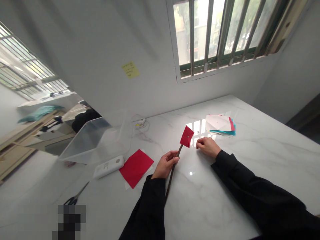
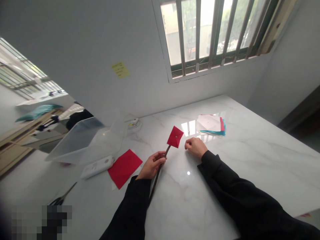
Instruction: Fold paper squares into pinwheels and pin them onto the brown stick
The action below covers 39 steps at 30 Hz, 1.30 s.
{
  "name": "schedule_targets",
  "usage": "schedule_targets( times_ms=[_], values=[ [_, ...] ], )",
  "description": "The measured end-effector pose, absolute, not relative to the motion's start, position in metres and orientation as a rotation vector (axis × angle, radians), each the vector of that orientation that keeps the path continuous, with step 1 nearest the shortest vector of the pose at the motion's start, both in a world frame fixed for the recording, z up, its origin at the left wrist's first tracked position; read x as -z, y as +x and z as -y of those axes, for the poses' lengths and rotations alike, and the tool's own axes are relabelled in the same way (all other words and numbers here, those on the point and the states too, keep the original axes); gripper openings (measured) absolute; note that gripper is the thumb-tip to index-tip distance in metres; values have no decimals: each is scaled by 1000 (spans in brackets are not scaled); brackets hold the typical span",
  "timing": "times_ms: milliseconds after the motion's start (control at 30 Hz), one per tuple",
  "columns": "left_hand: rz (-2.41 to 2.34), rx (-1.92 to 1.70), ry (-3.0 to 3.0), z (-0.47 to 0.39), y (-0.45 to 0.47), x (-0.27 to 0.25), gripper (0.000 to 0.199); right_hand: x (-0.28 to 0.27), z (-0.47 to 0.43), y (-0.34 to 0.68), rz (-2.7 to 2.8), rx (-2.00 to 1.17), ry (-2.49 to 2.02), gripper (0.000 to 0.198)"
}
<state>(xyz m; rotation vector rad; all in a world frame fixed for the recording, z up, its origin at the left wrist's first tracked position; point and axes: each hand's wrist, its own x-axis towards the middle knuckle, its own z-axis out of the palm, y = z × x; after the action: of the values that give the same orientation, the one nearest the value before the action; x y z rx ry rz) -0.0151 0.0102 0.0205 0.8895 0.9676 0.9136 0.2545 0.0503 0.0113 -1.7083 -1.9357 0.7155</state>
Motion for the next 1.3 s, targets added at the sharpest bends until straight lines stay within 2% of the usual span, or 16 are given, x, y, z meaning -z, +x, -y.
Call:
schedule_targets(
  times_ms=[233, 400, 600, 800, 1033, 1300],
  values=[
    [-883, -1116, 596, -13, -19, -20, 50, -13, -41, 235, 1997, -756, -1572, 21],
    [-864, -1114, 633, -13, -16, -18, 45, -21, -21, 205, 2060, -1246, -1161, 40],
    [-842, -1089, 698, -9, -12, -19, 41, -19, -5, 190, 2005, -1538, -944, 38],
    [-860, -1245, 511, -14, -15, -17, 36, -13, -7, 194, 1829, -1980, -709, 49],
    [-798, -1512, 291, -25, -33, -12, 28, -15, -8, 203, 2004, -2077, -641, 47],
    [-800, -1512, 384, -24, -32, -7, 34, -24, -7, 208, 2115, -2166, -545, 43]
  ],
)
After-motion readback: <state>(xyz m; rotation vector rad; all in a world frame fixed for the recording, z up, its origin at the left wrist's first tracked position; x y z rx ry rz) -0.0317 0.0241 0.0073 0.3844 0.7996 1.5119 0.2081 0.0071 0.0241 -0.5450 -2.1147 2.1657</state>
